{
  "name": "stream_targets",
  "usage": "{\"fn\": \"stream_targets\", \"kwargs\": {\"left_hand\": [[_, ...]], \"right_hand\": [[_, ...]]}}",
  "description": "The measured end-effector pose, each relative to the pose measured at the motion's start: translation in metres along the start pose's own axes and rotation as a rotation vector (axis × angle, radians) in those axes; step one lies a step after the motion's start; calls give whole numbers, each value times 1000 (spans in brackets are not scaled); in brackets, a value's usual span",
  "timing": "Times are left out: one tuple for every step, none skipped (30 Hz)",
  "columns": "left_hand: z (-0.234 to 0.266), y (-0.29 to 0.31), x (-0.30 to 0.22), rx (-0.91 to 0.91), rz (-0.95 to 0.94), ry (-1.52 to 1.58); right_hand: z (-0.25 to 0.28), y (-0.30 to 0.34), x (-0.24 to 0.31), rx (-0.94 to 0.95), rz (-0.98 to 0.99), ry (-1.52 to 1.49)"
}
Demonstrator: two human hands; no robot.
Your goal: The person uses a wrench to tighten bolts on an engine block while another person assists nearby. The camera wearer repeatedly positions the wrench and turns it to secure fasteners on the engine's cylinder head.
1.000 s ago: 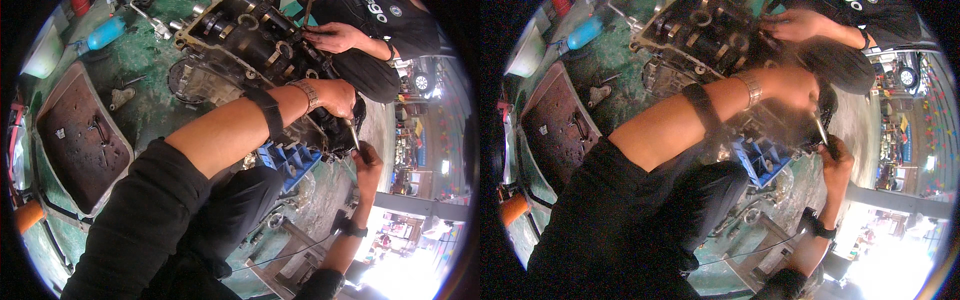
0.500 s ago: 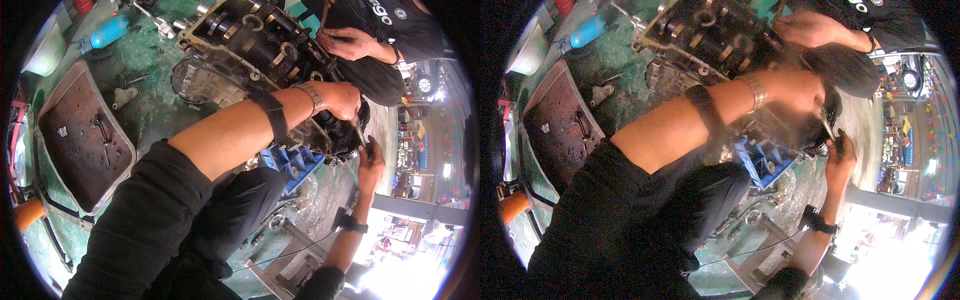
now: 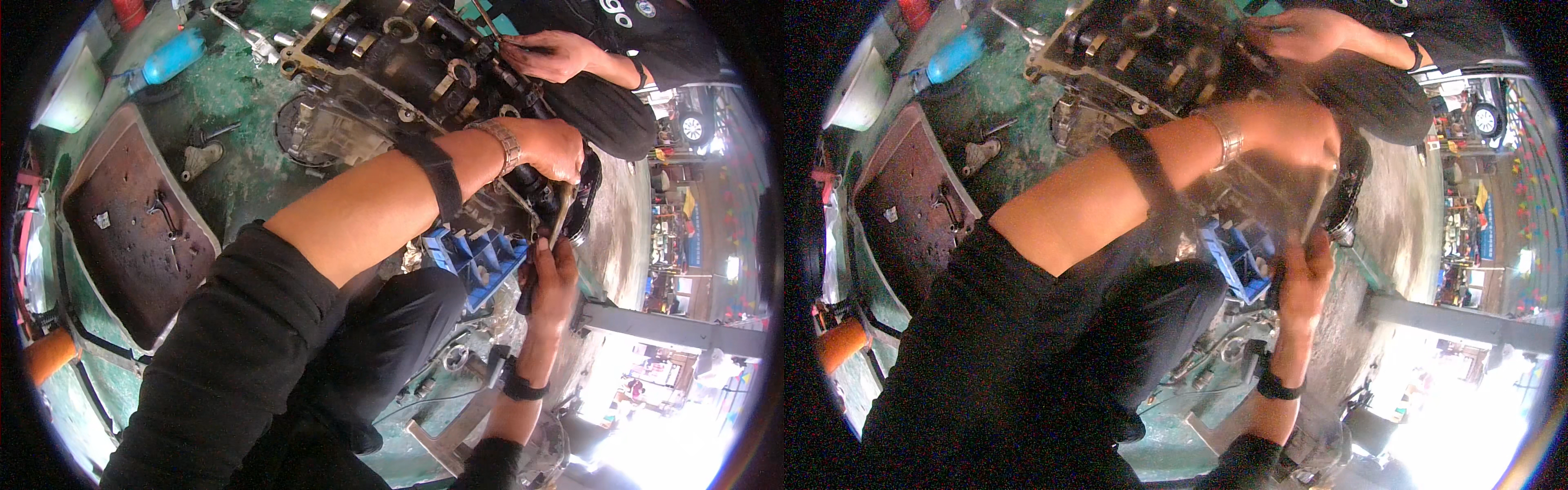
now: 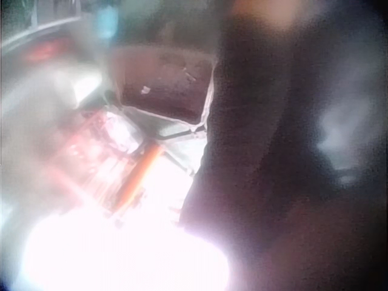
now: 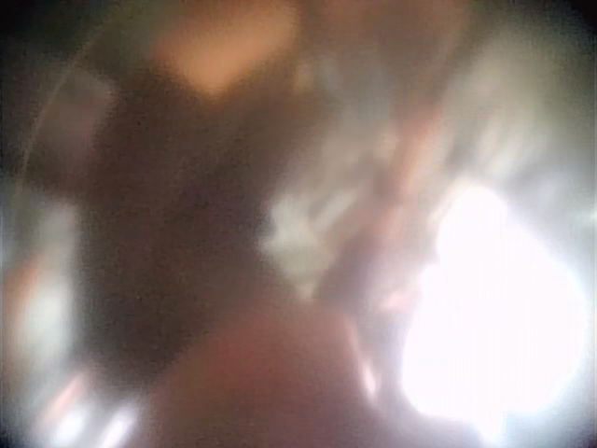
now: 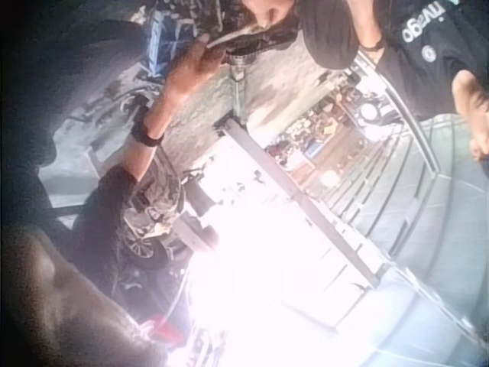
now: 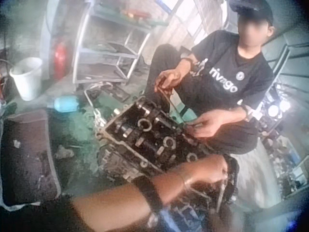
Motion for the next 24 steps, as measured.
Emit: {"fn": "stream_targets", "kwargs": {"left_hand": [[0, -1, 1, 2, 9, 11], [0, -1, 2, 3, 17, 21], [0, -2, 3, 5, 25, 33], [0, -3, 4, 13, 28, 23], [0, -3, 5, 21, 32, 12], [0, -3, 5, 30, 42, -7], [0, -3, 4, 29, 23, 6], [0, -2, 3, 29, 10, 7], [1, -2, 3, 29, -3, 9], [1, -1, 2, 34, -7, -2], [1, -1, 2, 38, -11, -12], [0, -1, 1, 43, -18, -22], [1, -1, 0, 33, -21, -17], [2, 0, 0, 23, -23, -12], [2, 1, -1, 13, -25, -6], [2, 1, 0, 18, -6, 7], [1, 1, 0, 23, 13, 20], [1, 1, 0, 30, 27, 22], [1, 1, 0, 27, 36, 14], [1, 1, 0, 26, 40, -2], [0, 1, -1, 25, 43, -18], [0, 1, -1, 19, 40, -20], [-1, 1, -2, 12, 38, -23], [-1, 2, -3, 5, 36, -26]], "right_hand": [[-9, 0, 2, -3, -16, -89], [-16, 2, 4, -6, -33, -178], [-25, 4, 9, 26, -20, -194], [-32, 4, 12, 14, -17, -224], [-42, 2, 11, -16, -55, -245], [-49, 1, 10, -64, -122, -260], [-56, -1, 15, -58, -81, -266], [-61, -3, 18, -69, -67, -266], [-65, -5, 21, -80, -54, -266], [-69, -8, 27, -55, 19, -308], [-71, -11, 26, -99, -2, -235], [-74, -13, 26, -124, 7, -259], [-76, -15, 26, -148, 18, -284], [-77, -17, 26, -170, 29, -309], [-78, -17, 25, -141, 34, -336], [-79, -16, 24, -113, 40, -363], [-79, -15, 23, -84, 46, -390], [-77, -13, 21, -76, 35, -384], [-75, -10, 18, -68, 24, -376], [-74, -6, 19, -27, 70, -384], [-70, -3, 15, -38, 52, -333], [-66, -2, 15, -15, 89, -299], [-62, 1, 12, 3, 102, -270], [-58, 4, 8, 2, 93, -233]]}}
Point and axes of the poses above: each hand's wrist, its own y-axis away from the middle knuckle, its own z-axis out of the back of the hand, x = y × z, the point moved 6 cm from there along -y, towards the middle knuckle, and after that the axes turned 15 degrees about y, right-handed, at the moved point
